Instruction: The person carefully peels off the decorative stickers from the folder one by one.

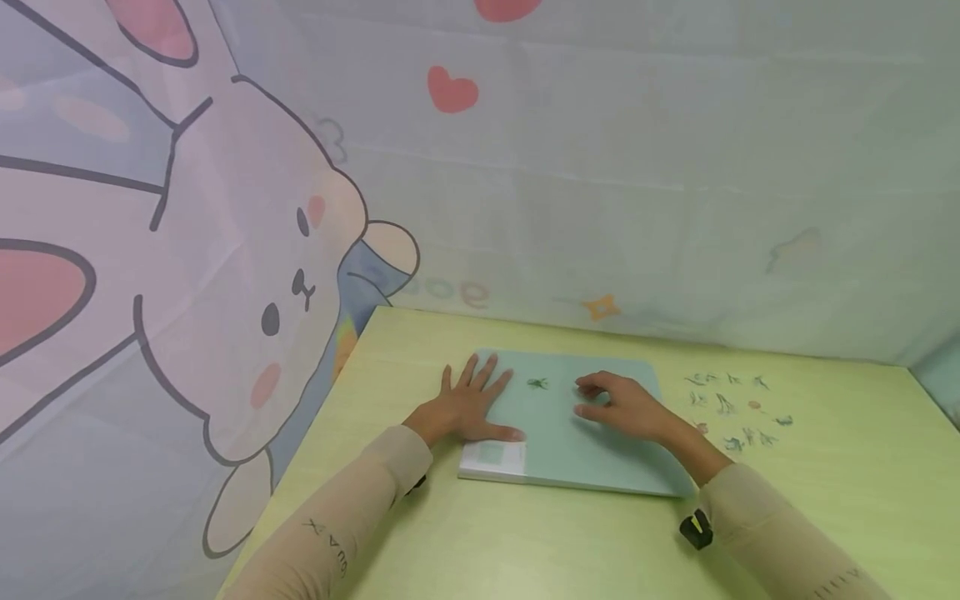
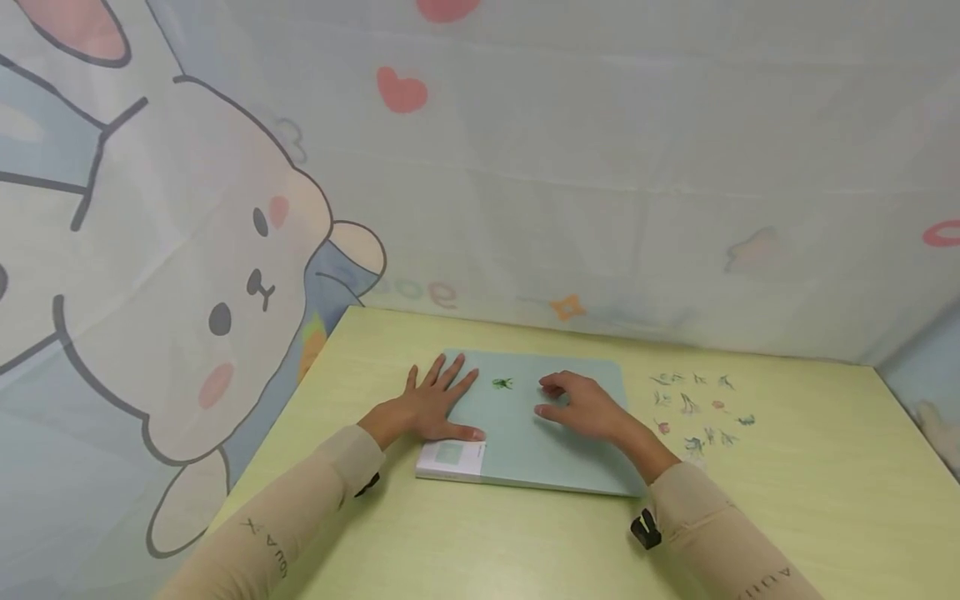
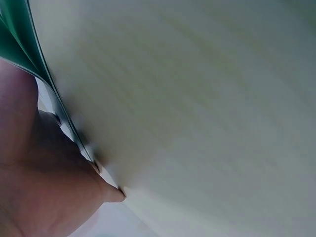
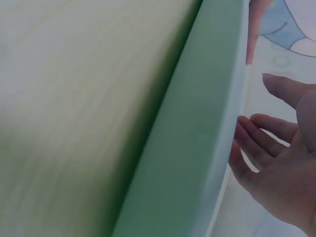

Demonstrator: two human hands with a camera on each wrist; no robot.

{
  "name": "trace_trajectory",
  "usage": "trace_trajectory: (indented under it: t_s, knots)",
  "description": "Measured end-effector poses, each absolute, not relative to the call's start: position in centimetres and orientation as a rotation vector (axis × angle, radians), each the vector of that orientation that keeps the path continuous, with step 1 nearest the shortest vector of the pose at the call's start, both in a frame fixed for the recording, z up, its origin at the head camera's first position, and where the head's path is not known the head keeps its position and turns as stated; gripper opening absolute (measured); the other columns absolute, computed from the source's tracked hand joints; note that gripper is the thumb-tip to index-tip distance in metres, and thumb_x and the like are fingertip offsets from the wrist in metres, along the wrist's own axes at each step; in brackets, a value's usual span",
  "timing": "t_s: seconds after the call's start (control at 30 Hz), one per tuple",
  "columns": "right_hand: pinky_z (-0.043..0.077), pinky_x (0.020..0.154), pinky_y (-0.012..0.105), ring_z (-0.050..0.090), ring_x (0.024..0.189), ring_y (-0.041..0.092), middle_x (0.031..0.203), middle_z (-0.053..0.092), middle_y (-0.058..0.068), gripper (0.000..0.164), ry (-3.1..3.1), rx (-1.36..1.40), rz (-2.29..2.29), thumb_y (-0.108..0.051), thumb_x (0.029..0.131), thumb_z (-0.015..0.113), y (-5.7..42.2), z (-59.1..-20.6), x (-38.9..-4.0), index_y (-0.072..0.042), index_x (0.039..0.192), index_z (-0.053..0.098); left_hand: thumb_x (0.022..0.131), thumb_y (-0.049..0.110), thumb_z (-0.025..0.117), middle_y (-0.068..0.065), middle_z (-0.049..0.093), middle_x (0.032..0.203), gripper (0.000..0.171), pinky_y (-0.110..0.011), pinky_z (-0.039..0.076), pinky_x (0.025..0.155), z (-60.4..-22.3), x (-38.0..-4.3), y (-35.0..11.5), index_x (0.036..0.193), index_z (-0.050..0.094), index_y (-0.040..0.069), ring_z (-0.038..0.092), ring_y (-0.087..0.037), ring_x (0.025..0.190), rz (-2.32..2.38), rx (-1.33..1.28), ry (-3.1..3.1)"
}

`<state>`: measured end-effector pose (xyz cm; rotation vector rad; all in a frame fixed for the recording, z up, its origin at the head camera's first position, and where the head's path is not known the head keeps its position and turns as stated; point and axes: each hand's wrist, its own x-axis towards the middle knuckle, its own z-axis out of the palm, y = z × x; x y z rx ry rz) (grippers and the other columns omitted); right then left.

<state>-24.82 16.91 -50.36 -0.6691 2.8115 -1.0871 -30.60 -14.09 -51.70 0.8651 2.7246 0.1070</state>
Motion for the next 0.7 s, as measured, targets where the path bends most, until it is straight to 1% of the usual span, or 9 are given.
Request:
trace_trajectory:
  t_s: [0.2, 0.23, 0.3, 0.33, 0.4, 0.57, 0.63, 0.7]
  knots:
    - [0.052, 0.101, 0.057, 0.065, 0.121, 0.038, 0.131, 0.069, 0.019, 0.048, 2.851, -0.62, -1.041, -0.024, 0.103, 0.072, 15.5, -50.5, -26.2, 0.007, 0.139, 0.062, 0.085, 0.094, 0.048, -0.008, -0.01, 0.178, 0.117, -0.074, -0.002, 0.122, -51.9, -30.7, -14.2, 0.173, 0.006, 0.028, -0.014, -0.038, 0.162, 0.142, 0.861, 2.722]
    - [0.051, 0.101, 0.056, 0.065, 0.121, 0.038, 0.131, 0.069, 0.019, 0.047, 2.855, -0.616, -1.039, -0.024, 0.103, 0.072, 15.3, -50.6, -26.5, 0.006, 0.139, 0.063, 0.087, 0.091, 0.05, -0.009, -0.01, 0.178, 0.115, -0.073, -0.002, 0.122, -51.4, -30.6, -14.1, 0.173, 0.006, 0.027, -0.013, -0.038, 0.162, 0.118, 0.858, 2.719]
    - [0.052, 0.1, 0.056, 0.065, 0.12, 0.037, 0.13, 0.07, 0.018, 0.047, 2.852, -0.608, -1.052, -0.024, 0.103, 0.072, 14.8, -50.7, -27.2, 0.006, 0.139, 0.064, 0.087, 0.091, 0.049, -0.008, -0.011, 0.178, 0.115, -0.073, -0.002, 0.122, -51.5, -30.6, -14.2, 0.173, 0.005, 0.028, -0.013, -0.038, 0.162, 0.11, 0.863, 2.722]
    - [0.052, 0.1, 0.055, 0.066, 0.119, 0.037, 0.129, 0.07, 0.019, 0.046, 2.849, -0.604, -1.063, -0.023, 0.103, 0.073, 14.6, -50.8, -27.5, 0.005, 0.138, 0.064, 0.089, 0.089, 0.05, -0.009, -0.011, 0.178, 0.114, -0.073, -0.001, 0.123, -51.2, -30.5, -14.2, 0.173, 0.005, 0.027, -0.013, -0.038, 0.162, 0.09, 0.864, 2.719]
    - [0.052, 0.099, 0.055, 0.066, 0.118, 0.037, 0.127, 0.071, 0.018, 0.045, 2.843, -0.6, -1.085, -0.021, 0.102, 0.074, 14.3, -50.9, -28.1, 0.005, 0.137, 0.065, 0.088, 0.09, 0.05, -0.008, -0.012, 0.178, 0.115, -0.073, -0.002, 0.123, -51.4, -30.6, -14.2, 0.173, 0.005, 0.027, -0.014, -0.038, 0.162, 0.094, 0.861, 2.718]
    - [0.053, 0.097, 0.053, 0.066, 0.114, 0.035, 0.122, 0.072, 0.016, 0.044, 2.833, -0.599, -1.092, -0.019, 0.101, 0.075, 13.8, -51.0, -29.1, 0.005, 0.136, 0.066, 0.084, 0.094, 0.05, -0.006, -0.019, 0.177, 0.121, -0.072, -0.009, 0.121, -52.8, -31.6, -14.1, 0.172, 0.001, 0.029, -0.023, -0.034, 0.16, 0.145, 0.845, 2.689]
    - [0.054, 0.095, 0.051, 0.067, 0.11, 0.032, 0.118, 0.072, 0.015, 0.042, 2.835, -0.621, -1.075, -0.018, 0.1, 0.076, 13.4, -50.9, -29.5, 0.006, 0.135, 0.068, 0.081, 0.097, 0.049, -0.004, -0.022, 0.176, 0.123, -0.072, -0.011, 0.121, -53.4, -32.0, -14.1, 0.172, -0.002, 0.03, -0.027, -0.033, 0.158, 0.16, 0.842, 2.684]
    - [0.055, 0.091, 0.048, 0.066, 0.104, 0.029, 0.113, 0.071, 0.014, 0.04, 2.846, -0.651, -1.049, -0.017, 0.099, 0.077, 13.0, -50.8, -30.0, 0.006, 0.132, 0.069, 0.079, 0.099, 0.048, -0.002, -0.023, 0.175, 0.125, -0.073, -0.012, 0.12, -53.8, -32.3, -14.1, 0.172, -0.002, 0.032, -0.028, -0.032, 0.158, 0.165, 0.838, 2.689]
